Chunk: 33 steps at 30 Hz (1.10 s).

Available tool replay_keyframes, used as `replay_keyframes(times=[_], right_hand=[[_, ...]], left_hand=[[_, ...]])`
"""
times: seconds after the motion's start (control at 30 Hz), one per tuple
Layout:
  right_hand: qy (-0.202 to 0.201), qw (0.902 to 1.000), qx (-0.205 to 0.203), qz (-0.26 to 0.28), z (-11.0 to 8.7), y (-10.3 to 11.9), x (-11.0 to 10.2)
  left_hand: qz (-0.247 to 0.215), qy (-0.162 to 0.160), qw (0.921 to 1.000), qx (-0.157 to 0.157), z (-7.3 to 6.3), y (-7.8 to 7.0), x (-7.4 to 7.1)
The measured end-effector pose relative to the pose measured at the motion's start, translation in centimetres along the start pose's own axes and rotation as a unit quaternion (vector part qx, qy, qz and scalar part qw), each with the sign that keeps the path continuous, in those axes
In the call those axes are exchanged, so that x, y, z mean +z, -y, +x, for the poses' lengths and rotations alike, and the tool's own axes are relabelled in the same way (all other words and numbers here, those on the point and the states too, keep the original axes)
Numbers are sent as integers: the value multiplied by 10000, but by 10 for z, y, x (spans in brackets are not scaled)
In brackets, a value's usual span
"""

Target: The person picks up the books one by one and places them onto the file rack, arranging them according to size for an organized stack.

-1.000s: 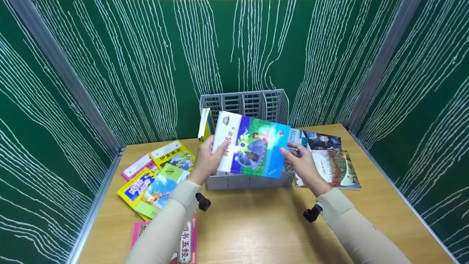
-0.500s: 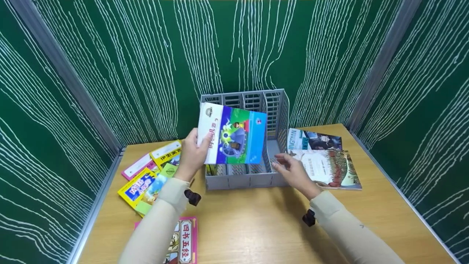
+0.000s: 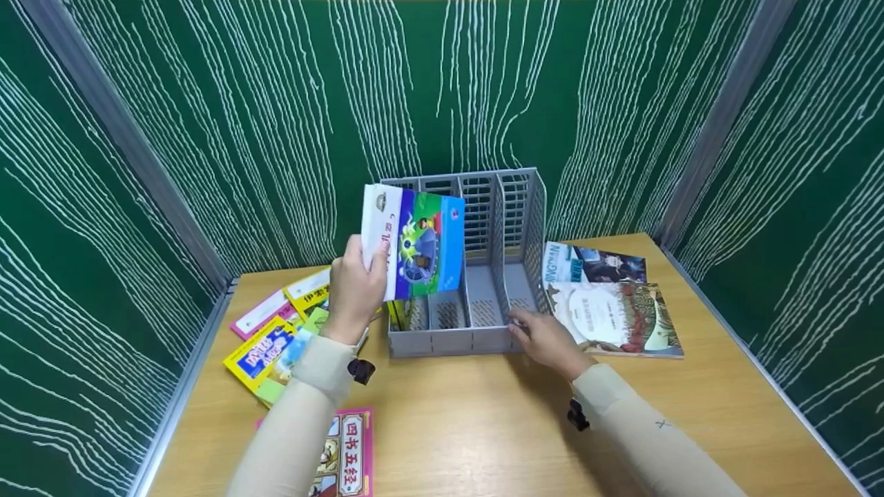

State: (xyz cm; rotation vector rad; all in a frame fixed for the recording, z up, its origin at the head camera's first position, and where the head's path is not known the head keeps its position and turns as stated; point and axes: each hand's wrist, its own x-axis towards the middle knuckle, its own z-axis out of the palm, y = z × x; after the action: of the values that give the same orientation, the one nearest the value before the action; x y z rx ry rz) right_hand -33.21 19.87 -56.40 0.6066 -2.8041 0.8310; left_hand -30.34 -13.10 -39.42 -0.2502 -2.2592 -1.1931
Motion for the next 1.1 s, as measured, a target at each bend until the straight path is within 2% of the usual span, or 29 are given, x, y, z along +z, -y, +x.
replay_keyframes(times=[0.23,0.43,0.6,0.8,0.93,1.1], right_hand=[[26,9988,-286,-406,1,-1,5],[45,9990,-189,-409,3,-1,6],[69,9992,-192,-353,3,0,5],[96,9993,-177,-303,4,1,4],[94,9994,-153,-282,4,1,4],[57,9995,-178,-259,3,1,5]], left_hand=[[463,95,9989,-24,-2,-5,12],[1020,438,9935,-236,-3,-8,29],[1554,649,9851,-339,-1,-6,44],[1985,937,9749,-368,4,-2,63],[2284,1006,9676,-382,8,0,75],[2758,1033,9545,-468,12,0,90]])
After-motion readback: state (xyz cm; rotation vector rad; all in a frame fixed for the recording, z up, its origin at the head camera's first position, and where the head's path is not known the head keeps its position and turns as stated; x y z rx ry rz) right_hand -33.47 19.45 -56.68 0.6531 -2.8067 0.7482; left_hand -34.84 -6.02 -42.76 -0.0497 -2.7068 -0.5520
